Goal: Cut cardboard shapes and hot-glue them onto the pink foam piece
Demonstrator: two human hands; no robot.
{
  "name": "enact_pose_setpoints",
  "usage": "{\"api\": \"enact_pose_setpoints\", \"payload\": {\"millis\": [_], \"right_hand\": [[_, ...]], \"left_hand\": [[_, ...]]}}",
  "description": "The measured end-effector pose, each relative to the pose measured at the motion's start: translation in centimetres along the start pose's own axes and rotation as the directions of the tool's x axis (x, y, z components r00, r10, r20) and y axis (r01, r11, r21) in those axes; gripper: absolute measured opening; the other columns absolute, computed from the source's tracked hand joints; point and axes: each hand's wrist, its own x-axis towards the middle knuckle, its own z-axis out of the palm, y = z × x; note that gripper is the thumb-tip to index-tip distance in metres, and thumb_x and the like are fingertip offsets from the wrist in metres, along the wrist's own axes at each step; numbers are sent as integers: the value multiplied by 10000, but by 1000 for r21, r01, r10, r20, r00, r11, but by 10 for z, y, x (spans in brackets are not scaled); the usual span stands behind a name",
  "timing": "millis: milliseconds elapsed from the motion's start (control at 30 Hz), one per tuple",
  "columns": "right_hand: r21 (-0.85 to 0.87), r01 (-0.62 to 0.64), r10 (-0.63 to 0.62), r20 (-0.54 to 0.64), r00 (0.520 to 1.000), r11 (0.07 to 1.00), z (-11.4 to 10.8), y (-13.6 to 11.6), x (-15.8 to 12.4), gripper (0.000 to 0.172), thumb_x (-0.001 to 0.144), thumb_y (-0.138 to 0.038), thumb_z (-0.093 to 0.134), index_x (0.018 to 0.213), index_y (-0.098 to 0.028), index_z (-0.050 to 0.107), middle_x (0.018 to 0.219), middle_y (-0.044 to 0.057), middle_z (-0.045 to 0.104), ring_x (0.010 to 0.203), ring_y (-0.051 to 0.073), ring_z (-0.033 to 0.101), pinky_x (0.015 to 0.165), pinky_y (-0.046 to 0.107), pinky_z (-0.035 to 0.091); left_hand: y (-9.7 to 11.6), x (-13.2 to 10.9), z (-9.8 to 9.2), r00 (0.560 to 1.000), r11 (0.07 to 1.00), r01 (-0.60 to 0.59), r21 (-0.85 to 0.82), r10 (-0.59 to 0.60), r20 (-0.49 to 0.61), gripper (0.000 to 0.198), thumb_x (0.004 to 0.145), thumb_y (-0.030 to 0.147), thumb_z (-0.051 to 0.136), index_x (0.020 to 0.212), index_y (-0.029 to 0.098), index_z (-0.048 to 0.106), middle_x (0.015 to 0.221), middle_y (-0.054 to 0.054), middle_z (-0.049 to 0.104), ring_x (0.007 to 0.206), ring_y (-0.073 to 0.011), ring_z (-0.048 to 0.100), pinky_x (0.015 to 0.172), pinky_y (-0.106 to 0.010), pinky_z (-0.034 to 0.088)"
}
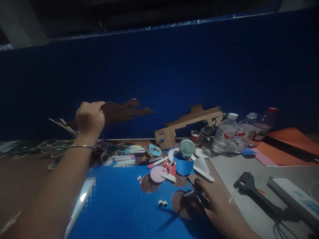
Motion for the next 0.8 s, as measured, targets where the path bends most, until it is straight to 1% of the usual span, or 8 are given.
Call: {"api": "enact_pose_setpoints", "payload": {"millis": [200,267,333,400,500,567,633,800], "right_hand": [[129,-39,40,-2,999,991,-5,-8,0,525,748,-354,581,1227,-148,524,1252,155,546,1135,313,508,932,422,429],[276,-85,96,-28,995,957,-4,-11,-1,549,712,-392,628,1200,-154,553,1222,160,570,1116,330,521,925,433,432],[493,-98,137,-44,990,865,-3,-13,1,553,694,-414,656,1185,-175,564,1185,153,595,1071,328,552,896,430,450],[721,-63,127,-35,991,690,-4,-18,8,506,697,-427,666,1138,-192,589,1125,136,628,1005,304,588,863,414,465],[938,37,104,-77,992,345,-11,-36,28,363,681,-422,702,950,-182,652,958,95,676,909,258,621,802,358,485],[984,96,201,-125,972,151,-19,-55,46,302,654,-417,729,804,-167,651,780,54,672,769,213,641,665,284,504],[995,91,291,-75,954,-41,-25,-78,62,273,634,-392,753,732,-160,647,717,24,665,665,157,637,590,226,497],[921,156,256,-65,964,-357,-26,-117,86,297,641,-376,751,847,-174,683,814,31,711,716,152,663,624,223,528]], "left_hand": [[20,0,-17,986,998,-24,-63,13,-168,266,863,178,411,1023,170,625,928,-80,655,903,-218,598,727,-366,463],[32,-6,-23,960,989,-102,-104,70,-272,256,891,227,411,1005,149,627,888,-67,656,868,-186,604,694,-342,469],[49,-15,-29,922,978,-162,-133,102,-374,227,884,238,461,991,123,624,865,-48,657,834,-156,605,684,-327,470],[70,-27,-34,901,968,-205,-147,128,-414,191,847,195,533,999,128,626,884,-47,674,818,-147,610,675,-299,474],[104,-50,-39,871,931,-308,-194,194,-452,253,776,126,609,1026,163,623,914,-50,697,787,-157,630,630,-267,468],[123,-66,-40,853,899,-385,-210,259,-454,280,762,106,623,1035,170,620,908,-52,707,725,-143,629,604,-250,452],[134,-78,-41,854,864,-443,-238,326,-405,308,749,108,641,1048,180,623,914,-64,713,657,-137,613,589,-263,434],[141,-94,-39,822,768,-555,-321,447,-353,269,775,111,610,1039,162,626,950,-77,717,624,-127,619,582,-283,423]]}}
